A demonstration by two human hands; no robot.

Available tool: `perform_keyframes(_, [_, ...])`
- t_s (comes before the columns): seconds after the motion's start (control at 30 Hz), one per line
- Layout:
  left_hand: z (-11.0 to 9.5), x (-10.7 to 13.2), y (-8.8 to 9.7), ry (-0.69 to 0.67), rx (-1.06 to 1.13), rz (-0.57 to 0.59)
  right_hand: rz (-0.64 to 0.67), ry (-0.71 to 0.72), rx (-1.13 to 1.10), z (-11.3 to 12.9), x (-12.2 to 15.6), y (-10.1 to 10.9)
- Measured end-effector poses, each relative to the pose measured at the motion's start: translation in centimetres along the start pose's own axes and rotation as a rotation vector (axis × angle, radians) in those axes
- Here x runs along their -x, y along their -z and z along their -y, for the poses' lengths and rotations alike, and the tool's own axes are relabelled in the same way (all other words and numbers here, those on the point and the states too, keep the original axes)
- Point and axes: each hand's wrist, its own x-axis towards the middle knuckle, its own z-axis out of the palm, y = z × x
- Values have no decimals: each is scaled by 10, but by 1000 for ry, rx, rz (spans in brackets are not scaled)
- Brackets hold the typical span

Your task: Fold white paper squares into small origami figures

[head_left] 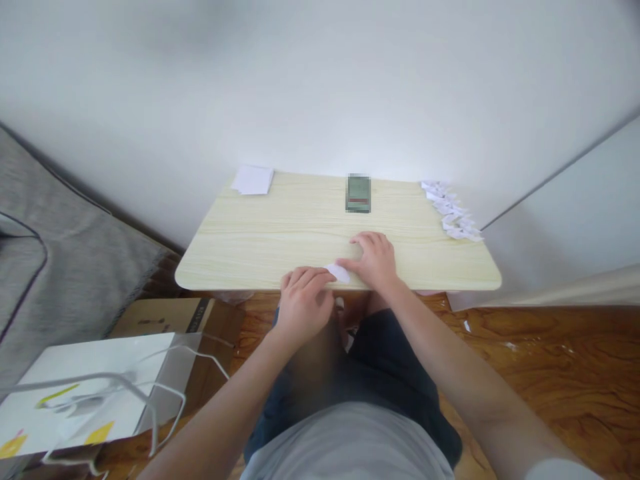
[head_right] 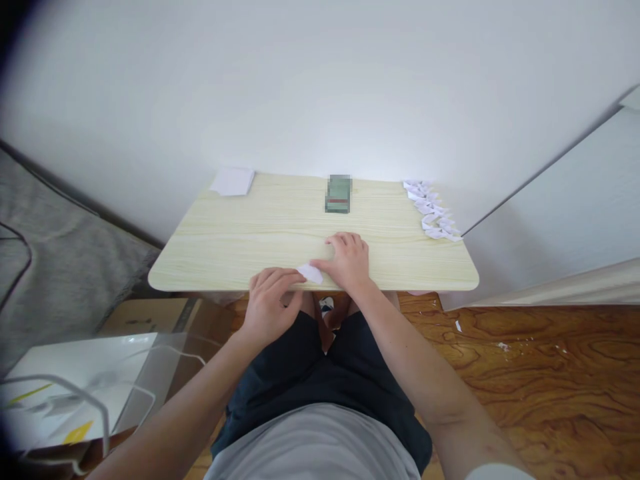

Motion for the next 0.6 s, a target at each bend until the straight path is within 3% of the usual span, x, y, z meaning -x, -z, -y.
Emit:
perform_keyframes(0.07, [13, -9, 4, 10, -17, 2, 4, 42, -5, -4, -6, -1])
perform_keyframes(0.13, [24, -16, 4, -40, -10, 87, 15, 98, -32, -5, -9, -1])
perform_keyframes(0.23, [32, -15, -2, -65, -13, 93, 48, 197, -94, -2, -4, 2])
perform_keyframes(0.37, [29, -3, -10, -50, -15, 57, 98, 268, -149, 5, 17, 10])
perform_keyframes(0.6, [18, 6, -16, -38, 5, 14, 158, 237, -153, 17, 47, 20])
